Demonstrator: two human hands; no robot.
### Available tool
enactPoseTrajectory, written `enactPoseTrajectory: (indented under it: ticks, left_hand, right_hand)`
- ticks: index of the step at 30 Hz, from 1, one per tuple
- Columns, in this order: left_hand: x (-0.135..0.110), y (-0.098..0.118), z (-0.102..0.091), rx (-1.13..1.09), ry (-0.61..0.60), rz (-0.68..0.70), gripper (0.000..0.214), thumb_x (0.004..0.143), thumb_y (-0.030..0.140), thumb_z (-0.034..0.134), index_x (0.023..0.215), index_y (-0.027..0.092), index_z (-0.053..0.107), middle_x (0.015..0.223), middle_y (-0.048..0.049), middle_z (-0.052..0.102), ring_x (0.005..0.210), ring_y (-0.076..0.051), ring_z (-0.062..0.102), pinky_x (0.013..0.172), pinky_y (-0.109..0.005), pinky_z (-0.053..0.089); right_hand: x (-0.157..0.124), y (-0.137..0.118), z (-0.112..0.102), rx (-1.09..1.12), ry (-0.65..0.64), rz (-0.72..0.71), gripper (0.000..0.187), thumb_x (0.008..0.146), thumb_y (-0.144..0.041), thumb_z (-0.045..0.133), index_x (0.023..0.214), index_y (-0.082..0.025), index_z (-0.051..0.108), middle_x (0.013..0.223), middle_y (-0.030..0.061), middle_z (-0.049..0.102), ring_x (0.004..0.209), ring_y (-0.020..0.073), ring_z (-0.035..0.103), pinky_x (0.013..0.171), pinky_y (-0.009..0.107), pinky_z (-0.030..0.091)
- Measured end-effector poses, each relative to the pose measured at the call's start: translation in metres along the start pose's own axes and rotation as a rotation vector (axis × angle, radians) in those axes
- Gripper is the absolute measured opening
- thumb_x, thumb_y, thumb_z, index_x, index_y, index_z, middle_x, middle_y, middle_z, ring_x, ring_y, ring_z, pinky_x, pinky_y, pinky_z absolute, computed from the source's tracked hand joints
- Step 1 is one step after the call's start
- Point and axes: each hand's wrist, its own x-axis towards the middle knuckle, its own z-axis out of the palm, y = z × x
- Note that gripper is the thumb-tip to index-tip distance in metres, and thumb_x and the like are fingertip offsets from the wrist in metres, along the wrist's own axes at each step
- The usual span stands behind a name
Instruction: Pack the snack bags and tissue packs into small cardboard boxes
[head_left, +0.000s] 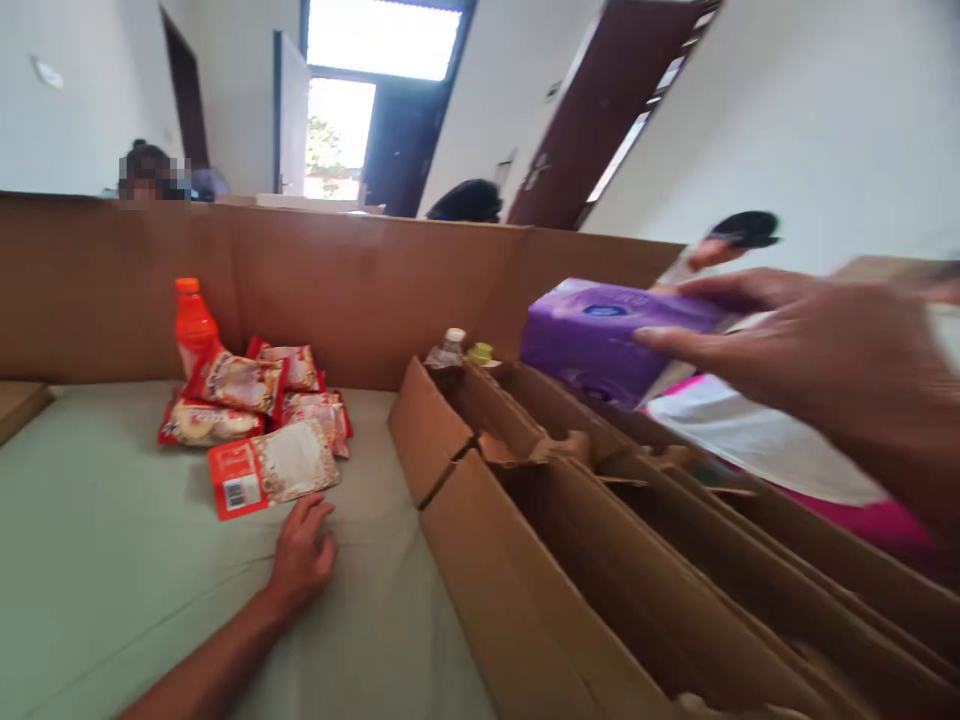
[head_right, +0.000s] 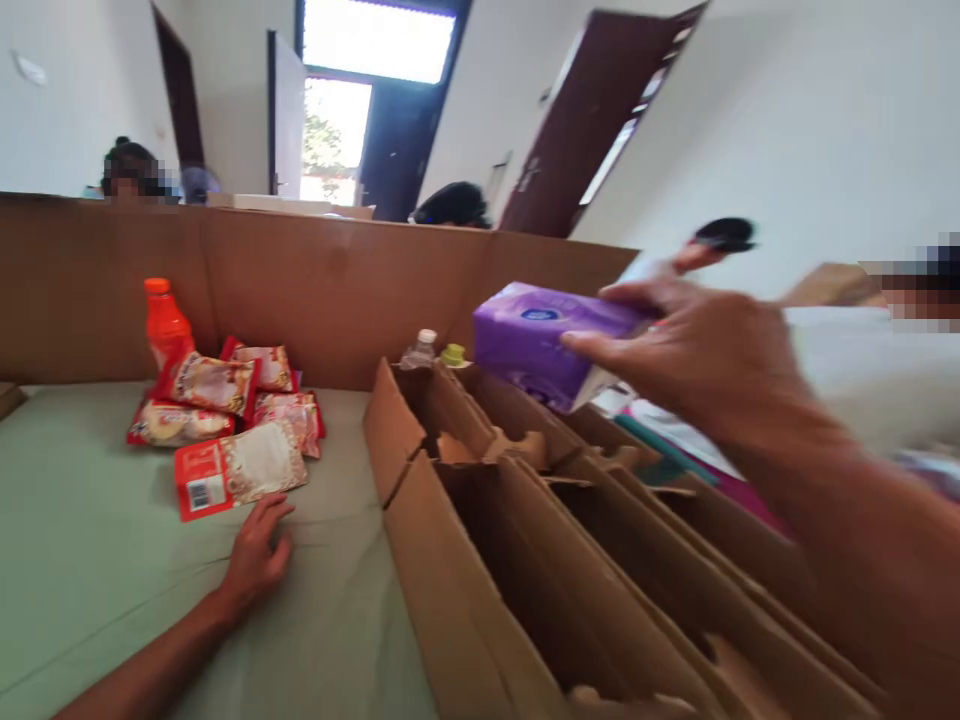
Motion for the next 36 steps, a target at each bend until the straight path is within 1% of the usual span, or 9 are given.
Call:
enactPoseTrajectory:
  ticks: [4,8,11,17,22,25,28,32,36]
  left_hand:
    - [-0.007,0.005,-0.010,-0.060,0.038,-0.106,0.053,0.069,0.007,0.058,0.121,0.019,0.063,0.131,-0.0128,0.062,0.124,-0.027,0.059,0.108,-0.048,0.048]
    - [-0.023,0.005,-0.050,-0.108,0.142,-0.214,0.058,0.071,0.008,0.057,0.128,0.021,0.056,0.128,-0.0118,0.062,0.113,-0.025,0.063,0.096,-0.044,0.054]
    - [-0.038,-0.005,-0.097,-0.100,0.290,-0.317,0.059,0.080,0.013,0.055,0.137,0.021,0.045,0.128,-0.0128,0.059,0.109,-0.024,0.063,0.089,-0.040,0.055]
    - [-0.052,-0.046,-0.188,-0.002,0.542,-0.457,0.066,0.087,0.027,0.055,0.148,0.020,0.032,0.136,-0.0166,0.047,0.121,-0.027,0.055,0.090,-0.041,0.053]
    - [-0.040,-0.090,-0.203,0.062,0.487,-0.523,0.066,0.079,0.021,0.056,0.143,0.012,0.040,0.133,-0.0207,0.056,0.109,-0.028,0.064,0.085,-0.043,0.056]
    - [-0.032,-0.105,-0.189,0.093,0.394,-0.526,0.067,0.073,0.017,0.057,0.139,0.011,0.047,0.122,-0.0181,0.066,0.105,-0.028,0.068,0.090,-0.045,0.055]
    - [-0.026,-0.104,-0.177,0.112,0.296,-0.488,0.064,0.069,0.020,0.061,0.133,0.015,0.054,0.120,-0.0139,0.070,0.109,-0.029,0.066,0.099,-0.048,0.051]
    - [-0.019,-0.096,-0.179,0.109,0.176,-0.424,0.059,0.070,0.030,0.060,0.127,0.017,0.058,0.120,-0.0142,0.070,0.112,-0.034,0.064,0.105,-0.054,0.045]
    - [-0.007,-0.105,-0.186,0.133,0.116,-0.414,0.066,0.077,0.045,0.052,0.134,0.012,0.051,0.130,-0.0209,0.064,0.115,-0.039,0.062,0.097,-0.057,0.049]
  right_hand:
    - [-0.012,-0.076,-0.020,0.357,-0.198,-0.139,0.083,0.060,-0.089,0.063,0.111,-0.025,0.074,0.088,0.0085,0.076,0.070,0.0188,0.065,0.063,0.039,0.049]
    - [-0.043,-0.171,-0.008,0.614,-0.404,-0.321,0.052,0.064,-0.058,0.080,0.102,-0.023,0.076,0.090,0.0050,0.076,0.073,0.0200,0.068,0.070,0.037,0.054]
    - [-0.073,-0.241,0.025,0.680,-0.577,-0.423,0.037,0.067,-0.035,0.078,0.102,-0.022,0.076,0.088,0.0027,0.076,0.075,0.0198,0.068,0.071,0.032,0.053]
    - [-0.133,-0.376,0.108,0.818,-0.721,-0.637,0.035,0.072,-0.025,0.075,0.106,-0.018,0.075,0.098,0.0027,0.076,0.088,0.0208,0.069,0.077,0.027,0.051]
    - [-0.168,-0.442,0.169,0.868,-0.749,-0.728,0.026,0.070,-0.015,0.072,0.096,-0.017,0.076,0.094,0.0029,0.077,0.089,0.0207,0.069,0.084,0.030,0.052]
    - [-0.180,-0.443,0.191,0.882,-0.700,-0.698,0.029,0.072,-0.012,0.068,0.100,-0.017,0.074,0.110,0.0089,0.074,0.106,0.0255,0.066,0.097,0.039,0.048]
    - [-0.202,-0.412,0.192,0.874,-0.628,-0.630,0.032,0.077,-0.013,0.064,0.108,-0.016,0.072,0.130,0.0152,0.065,0.125,0.0294,0.057,0.109,0.046,0.041]
    - [-0.255,-0.335,0.164,0.800,-0.551,-0.533,0.032,0.077,-0.013,0.065,0.107,-0.022,0.071,0.131,0.0112,0.065,0.125,0.0267,0.058,0.107,0.044,0.045]
    - [-0.300,-0.250,0.113,0.641,-0.364,-0.510,0.031,0.078,-0.013,0.064,0.106,-0.027,0.067,0.131,0.0079,0.065,0.121,0.0273,0.060,0.096,0.046,0.051]
